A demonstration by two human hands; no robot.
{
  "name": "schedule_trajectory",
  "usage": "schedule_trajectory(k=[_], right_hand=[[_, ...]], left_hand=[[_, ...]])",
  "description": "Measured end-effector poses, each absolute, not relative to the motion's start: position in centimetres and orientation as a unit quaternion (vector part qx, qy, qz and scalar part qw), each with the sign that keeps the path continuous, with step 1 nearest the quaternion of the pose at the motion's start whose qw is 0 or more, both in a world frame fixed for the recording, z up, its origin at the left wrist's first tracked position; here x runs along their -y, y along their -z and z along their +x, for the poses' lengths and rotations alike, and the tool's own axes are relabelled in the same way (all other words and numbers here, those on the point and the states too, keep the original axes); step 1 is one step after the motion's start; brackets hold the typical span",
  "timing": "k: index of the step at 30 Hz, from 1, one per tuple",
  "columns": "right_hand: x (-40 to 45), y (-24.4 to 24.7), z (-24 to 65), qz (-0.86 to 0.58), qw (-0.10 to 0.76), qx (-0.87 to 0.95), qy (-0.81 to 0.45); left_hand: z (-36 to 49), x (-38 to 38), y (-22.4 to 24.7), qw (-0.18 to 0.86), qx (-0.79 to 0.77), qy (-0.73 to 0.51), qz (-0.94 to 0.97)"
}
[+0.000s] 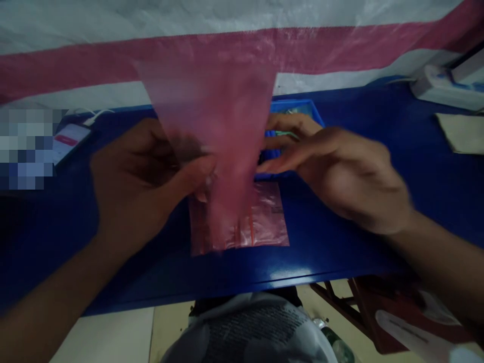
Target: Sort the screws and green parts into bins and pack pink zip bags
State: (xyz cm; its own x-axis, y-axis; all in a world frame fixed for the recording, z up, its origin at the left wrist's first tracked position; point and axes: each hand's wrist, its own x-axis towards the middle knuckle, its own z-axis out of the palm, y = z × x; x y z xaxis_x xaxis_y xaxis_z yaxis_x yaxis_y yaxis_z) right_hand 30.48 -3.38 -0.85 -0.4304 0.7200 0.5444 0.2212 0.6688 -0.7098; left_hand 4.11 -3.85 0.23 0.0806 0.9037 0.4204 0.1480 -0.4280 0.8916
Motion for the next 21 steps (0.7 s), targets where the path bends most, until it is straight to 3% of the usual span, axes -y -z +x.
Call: schedule_trajectory(k=[8, 15, 19, 21], right_hand=[[4.4, 1.2, 29.2, -0.296, 0.511, 0.768, -0.245], [3.7, 1.6, 29.1, -0.273, 0.528, 0.744, -0.305], [3.2, 1.9, 29.2, -0.299, 0.533, 0.736, -0.29], [3.0, 2.0, 29.3, -0.308, 0.537, 0.731, -0.286]], left_hand=[[4.9, 5.1, 0.1, 0.426, -0.408, -0.486, 0.645], [1.2, 1.6, -1.6, 0.155, -0.511, -0.529, 0.66], [-1.4, -0.8, -0.7, 0.104, -0.555, -0.448, 0.693], [-2.0, -1.3, -0.3, 0.015, -0.55, -0.425, 0.719]])
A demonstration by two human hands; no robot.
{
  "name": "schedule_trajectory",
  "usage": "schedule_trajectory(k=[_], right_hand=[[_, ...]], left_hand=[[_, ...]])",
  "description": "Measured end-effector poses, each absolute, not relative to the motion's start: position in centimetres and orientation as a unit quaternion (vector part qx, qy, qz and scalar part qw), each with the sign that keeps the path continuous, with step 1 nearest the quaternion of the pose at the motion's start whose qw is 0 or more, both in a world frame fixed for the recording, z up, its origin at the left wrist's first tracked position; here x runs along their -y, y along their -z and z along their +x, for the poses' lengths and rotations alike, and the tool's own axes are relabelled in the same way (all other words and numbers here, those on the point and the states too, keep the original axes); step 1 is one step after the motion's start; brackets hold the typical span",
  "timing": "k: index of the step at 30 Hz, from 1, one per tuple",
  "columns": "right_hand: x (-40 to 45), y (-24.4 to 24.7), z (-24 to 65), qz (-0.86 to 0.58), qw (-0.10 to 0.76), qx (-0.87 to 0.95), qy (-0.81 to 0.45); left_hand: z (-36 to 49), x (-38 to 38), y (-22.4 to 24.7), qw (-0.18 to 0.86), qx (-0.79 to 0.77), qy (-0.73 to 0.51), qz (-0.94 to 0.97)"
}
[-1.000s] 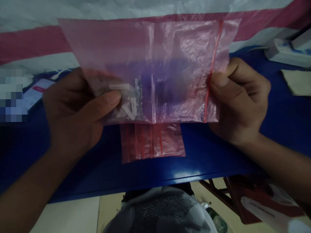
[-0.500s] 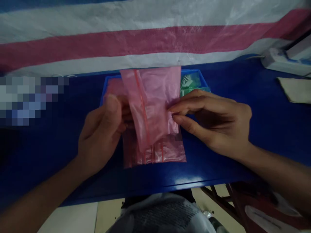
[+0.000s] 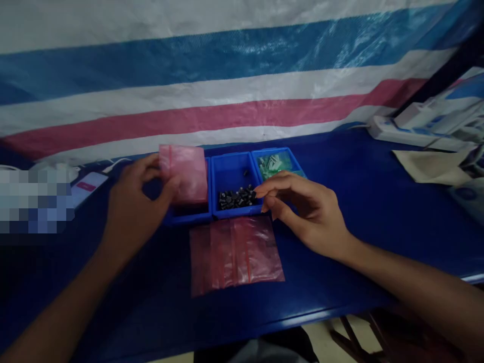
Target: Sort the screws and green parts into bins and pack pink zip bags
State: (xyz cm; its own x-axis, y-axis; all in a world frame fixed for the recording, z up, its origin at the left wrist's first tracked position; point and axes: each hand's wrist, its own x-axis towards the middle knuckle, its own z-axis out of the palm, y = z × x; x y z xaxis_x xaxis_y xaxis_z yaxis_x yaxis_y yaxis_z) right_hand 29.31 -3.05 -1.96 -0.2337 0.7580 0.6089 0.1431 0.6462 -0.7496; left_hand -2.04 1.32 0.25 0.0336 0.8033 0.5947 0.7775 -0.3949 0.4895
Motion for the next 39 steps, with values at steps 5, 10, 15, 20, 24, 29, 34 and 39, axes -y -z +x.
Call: schedule_trajectory(k=[5, 10, 15, 20, 24, 29, 34, 39], right_hand=[[3.0, 1.7, 29.4, -0.302, 0.529, 0.753, -0.25], [3.1, 1.5, 29.3, -0.285, 0.521, 0.777, -0.211], [3.6, 1.7, 29.4, -0.244, 0.485, 0.82, -0.179], [4.5, 2.5, 29.5, -0.176, 0.314, 0.931, -0.066], [4.7, 3.2, 29.5, -0.186, 0.166, 0.966, -0.061], [4.5, 3.1, 30.0, -0.2, 0.168, 0.961, -0.087], [3.9, 2.5, 30.3, -0.176, 0.251, 0.946, -0.109], [4.0, 2.0, 30.0, -0.144, 0.392, 0.907, -0.056]], left_hand=[[-3.2, -1.7, -0.6, -0.077, -0.432, -0.324, 0.838], [-3.6, -1.4, -0.8, 0.079, -0.398, -0.209, 0.89], [-3.3, -1.7, -0.6, 0.06, -0.381, -0.235, 0.892], [-3.0, -2.0, -0.4, 0.038, -0.382, -0.291, 0.876], [-2.6, -1.6, -0.3, 0.038, -0.391, -0.294, 0.872], [-2.0, -1.5, -0.1, 0.051, -0.414, -0.308, 0.855], [-0.8, -0.7, -0.4, 0.032, -0.339, -0.323, 0.883], [0.5, 0.5, 0.5, 0.022, -0.307, -0.282, 0.909]])
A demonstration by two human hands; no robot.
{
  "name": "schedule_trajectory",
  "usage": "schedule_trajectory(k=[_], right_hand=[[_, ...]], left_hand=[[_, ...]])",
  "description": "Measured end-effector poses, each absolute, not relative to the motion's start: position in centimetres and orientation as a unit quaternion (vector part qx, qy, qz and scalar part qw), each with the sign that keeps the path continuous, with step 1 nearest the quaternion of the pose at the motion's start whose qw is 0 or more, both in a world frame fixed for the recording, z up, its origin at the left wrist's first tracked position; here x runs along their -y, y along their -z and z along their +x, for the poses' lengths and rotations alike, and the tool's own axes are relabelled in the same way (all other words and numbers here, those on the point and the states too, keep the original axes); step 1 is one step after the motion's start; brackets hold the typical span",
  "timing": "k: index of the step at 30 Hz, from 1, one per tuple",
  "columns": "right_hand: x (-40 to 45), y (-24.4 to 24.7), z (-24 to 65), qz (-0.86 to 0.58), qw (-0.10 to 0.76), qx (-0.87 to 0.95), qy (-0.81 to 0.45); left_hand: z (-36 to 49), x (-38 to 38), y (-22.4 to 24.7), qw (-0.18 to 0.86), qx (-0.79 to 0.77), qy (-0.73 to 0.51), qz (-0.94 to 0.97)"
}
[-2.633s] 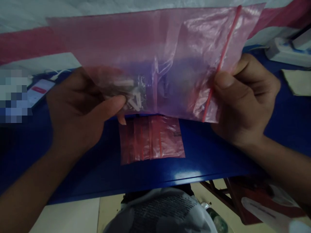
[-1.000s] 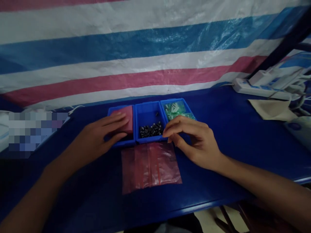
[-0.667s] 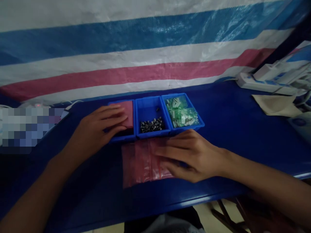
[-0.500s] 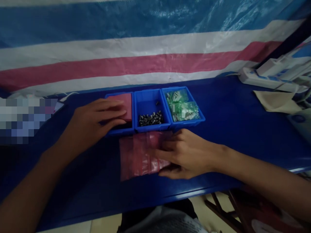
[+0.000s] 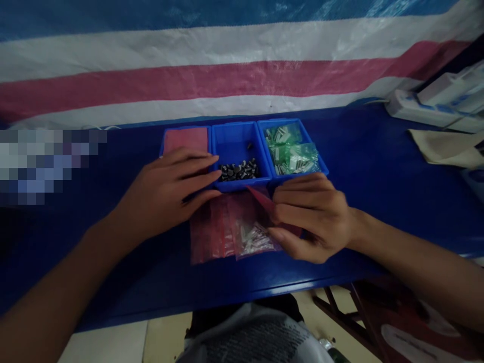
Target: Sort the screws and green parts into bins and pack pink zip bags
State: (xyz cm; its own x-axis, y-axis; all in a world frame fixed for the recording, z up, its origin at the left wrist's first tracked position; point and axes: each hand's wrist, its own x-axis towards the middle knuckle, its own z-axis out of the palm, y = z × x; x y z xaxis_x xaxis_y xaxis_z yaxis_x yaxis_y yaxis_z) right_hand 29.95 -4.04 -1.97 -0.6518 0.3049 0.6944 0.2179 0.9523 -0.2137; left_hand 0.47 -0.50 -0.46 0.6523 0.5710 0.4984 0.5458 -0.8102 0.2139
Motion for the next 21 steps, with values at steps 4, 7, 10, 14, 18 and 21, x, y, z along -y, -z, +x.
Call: schedule_trajectory(k=[4, 7, 10, 14, 18, 21], right_hand=[[5.1, 1.6, 30.5, -0.141, 0.509, 0.848, -0.034], [5.6, 1.4, 31.3, -0.184, 0.531, 0.826, -0.043], [5.9, 1.1, 31.7, -0.188, 0.542, 0.817, -0.053], [6.2, 0.4, 31.7, -0.249, 0.533, 0.8, -0.119], [6.1, -0.1, 31.4, -0.261, 0.544, 0.78, -0.166], [5.7, 0.1, 31.2, -0.265, 0.557, 0.765, -0.184]], left_hand=[[0.6, 0.8, 1.2, -0.042, -0.296, -0.277, 0.913], [0.6, 0.8, 1.0, -0.036, -0.303, -0.271, 0.913], [0.9, 1.2, 0.4, 0.02, -0.298, -0.295, 0.908], [1.7, 2.3, 0.2, 0.261, -0.245, -0.367, 0.858], [2.4, 3.2, 0.0, 0.53, -0.228, -0.348, 0.739], [2.6, 3.2, -0.4, 0.569, -0.259, -0.358, 0.693]])
